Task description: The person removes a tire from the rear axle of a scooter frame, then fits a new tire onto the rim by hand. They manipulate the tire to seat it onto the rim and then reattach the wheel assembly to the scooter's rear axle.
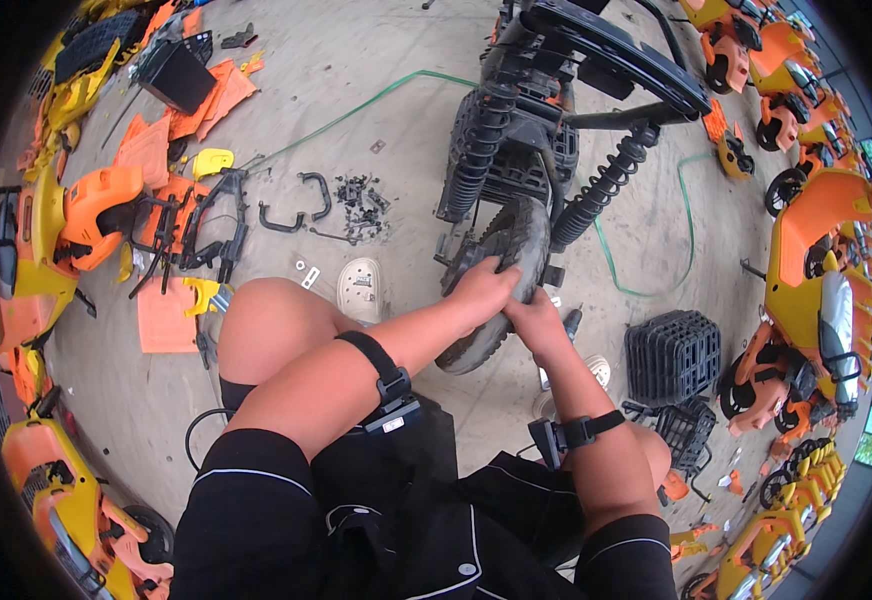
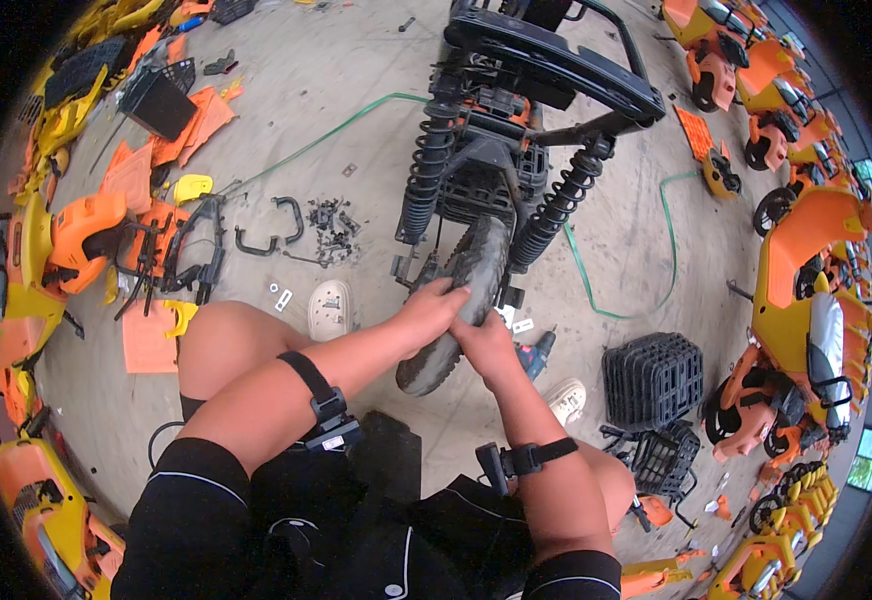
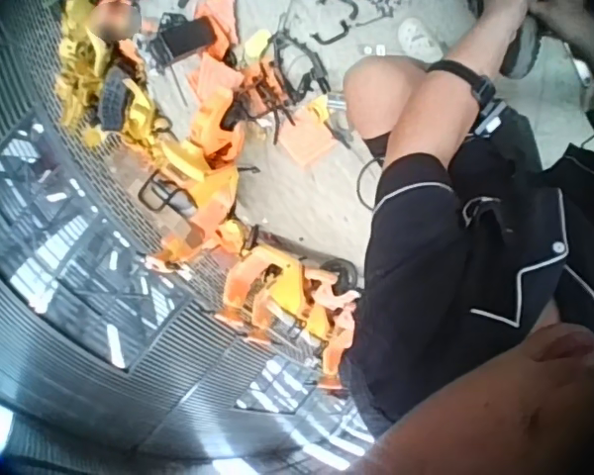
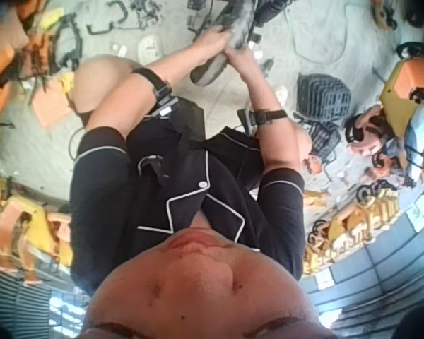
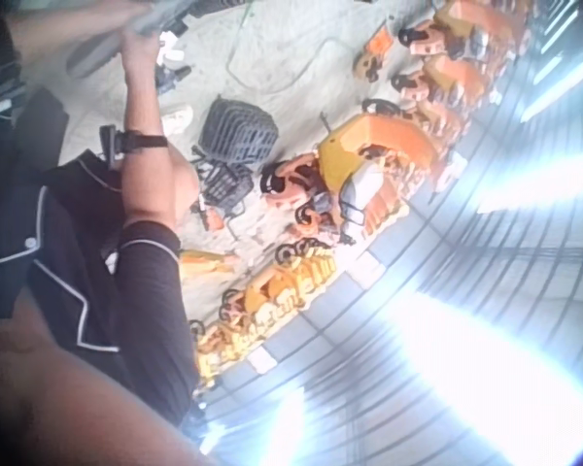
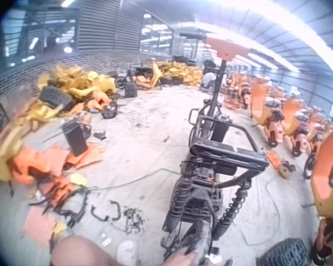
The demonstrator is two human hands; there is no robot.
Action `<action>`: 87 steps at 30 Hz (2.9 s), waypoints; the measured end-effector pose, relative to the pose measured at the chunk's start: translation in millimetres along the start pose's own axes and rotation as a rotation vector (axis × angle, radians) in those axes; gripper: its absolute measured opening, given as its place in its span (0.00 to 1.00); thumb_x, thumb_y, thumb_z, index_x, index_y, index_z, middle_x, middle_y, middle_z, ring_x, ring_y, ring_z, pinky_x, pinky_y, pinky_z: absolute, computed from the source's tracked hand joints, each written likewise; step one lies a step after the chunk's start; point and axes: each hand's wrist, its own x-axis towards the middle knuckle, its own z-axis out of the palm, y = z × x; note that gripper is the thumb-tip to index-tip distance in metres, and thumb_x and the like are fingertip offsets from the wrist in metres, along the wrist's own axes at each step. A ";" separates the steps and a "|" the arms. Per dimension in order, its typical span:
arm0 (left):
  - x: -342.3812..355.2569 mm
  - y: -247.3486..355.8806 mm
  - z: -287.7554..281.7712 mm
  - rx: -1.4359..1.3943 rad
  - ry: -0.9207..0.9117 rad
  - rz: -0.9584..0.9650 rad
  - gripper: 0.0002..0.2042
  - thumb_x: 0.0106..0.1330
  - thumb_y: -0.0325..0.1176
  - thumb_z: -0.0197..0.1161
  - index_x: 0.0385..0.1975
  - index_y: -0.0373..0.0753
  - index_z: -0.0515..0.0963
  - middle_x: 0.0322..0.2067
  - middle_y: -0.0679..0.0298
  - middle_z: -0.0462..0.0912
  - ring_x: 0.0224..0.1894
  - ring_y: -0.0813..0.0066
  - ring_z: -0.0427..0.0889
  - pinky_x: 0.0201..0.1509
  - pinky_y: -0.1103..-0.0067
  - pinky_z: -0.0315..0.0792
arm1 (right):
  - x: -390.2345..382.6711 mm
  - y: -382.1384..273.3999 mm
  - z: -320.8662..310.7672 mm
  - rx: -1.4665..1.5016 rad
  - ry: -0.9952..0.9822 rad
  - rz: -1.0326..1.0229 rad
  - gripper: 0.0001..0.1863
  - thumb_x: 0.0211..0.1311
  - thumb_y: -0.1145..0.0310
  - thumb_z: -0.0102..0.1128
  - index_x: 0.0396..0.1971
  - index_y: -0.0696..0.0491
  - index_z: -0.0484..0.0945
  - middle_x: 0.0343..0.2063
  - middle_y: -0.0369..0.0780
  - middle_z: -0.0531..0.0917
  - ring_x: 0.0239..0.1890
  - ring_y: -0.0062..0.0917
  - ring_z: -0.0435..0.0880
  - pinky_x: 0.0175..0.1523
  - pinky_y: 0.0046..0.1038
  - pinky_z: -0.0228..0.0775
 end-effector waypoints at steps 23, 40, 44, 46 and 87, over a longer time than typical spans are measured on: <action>-34.1 4.0 21.2 0.248 0.182 -0.125 0.33 0.69 0.51 0.54 0.60 0.23 0.67 0.58 0.31 0.72 0.63 0.36 0.71 0.68 0.58 0.65 | -1.5 40.2 0.5 -0.319 -0.138 -0.245 0.48 0.58 0.64 0.71 0.66 0.70 0.48 0.54 0.59 0.79 0.57 0.43 0.82 0.58 0.35 0.74; -14.1 -24.7 44.8 0.174 0.083 0.087 0.28 0.66 0.40 0.56 0.63 0.28 0.70 0.60 0.38 0.74 0.64 0.44 0.73 0.68 0.63 0.68 | -9.3 61.3 -5.5 -0.106 0.376 -0.338 0.35 0.59 0.69 0.69 0.61 0.66 0.63 0.55 0.55 0.76 0.57 0.41 0.78 0.62 0.35 0.69; -18.0 -37.5 49.5 0.217 0.110 0.148 0.27 0.66 0.38 0.56 0.63 0.28 0.71 0.59 0.40 0.76 0.62 0.45 0.76 0.65 0.63 0.70 | -5.3 69.1 -8.8 -0.133 0.389 -0.344 0.36 0.61 0.67 0.68 0.64 0.68 0.63 0.55 0.57 0.76 0.58 0.45 0.77 0.64 0.37 0.67; -21.5 -32.1 45.4 0.289 0.056 0.072 0.27 0.66 0.39 0.56 0.62 0.29 0.72 0.57 0.40 0.78 0.61 0.44 0.77 0.64 0.62 0.71 | -9.6 61.1 -8.9 -0.153 0.354 -0.341 0.37 0.62 0.65 0.68 0.65 0.68 0.63 0.55 0.58 0.76 0.58 0.47 0.76 0.65 0.38 0.66; 112.8 -234.2 7.1 -0.749 0.350 -0.323 0.17 0.80 0.40 0.51 0.63 0.46 0.74 0.46 0.71 0.83 0.46 0.75 0.80 0.49 0.71 0.73 | -20.1 25.1 -22.3 -0.546 0.281 -0.294 0.42 0.67 0.63 0.65 0.70 0.69 0.54 0.61 0.64 0.71 0.63 0.56 0.72 0.65 0.43 0.66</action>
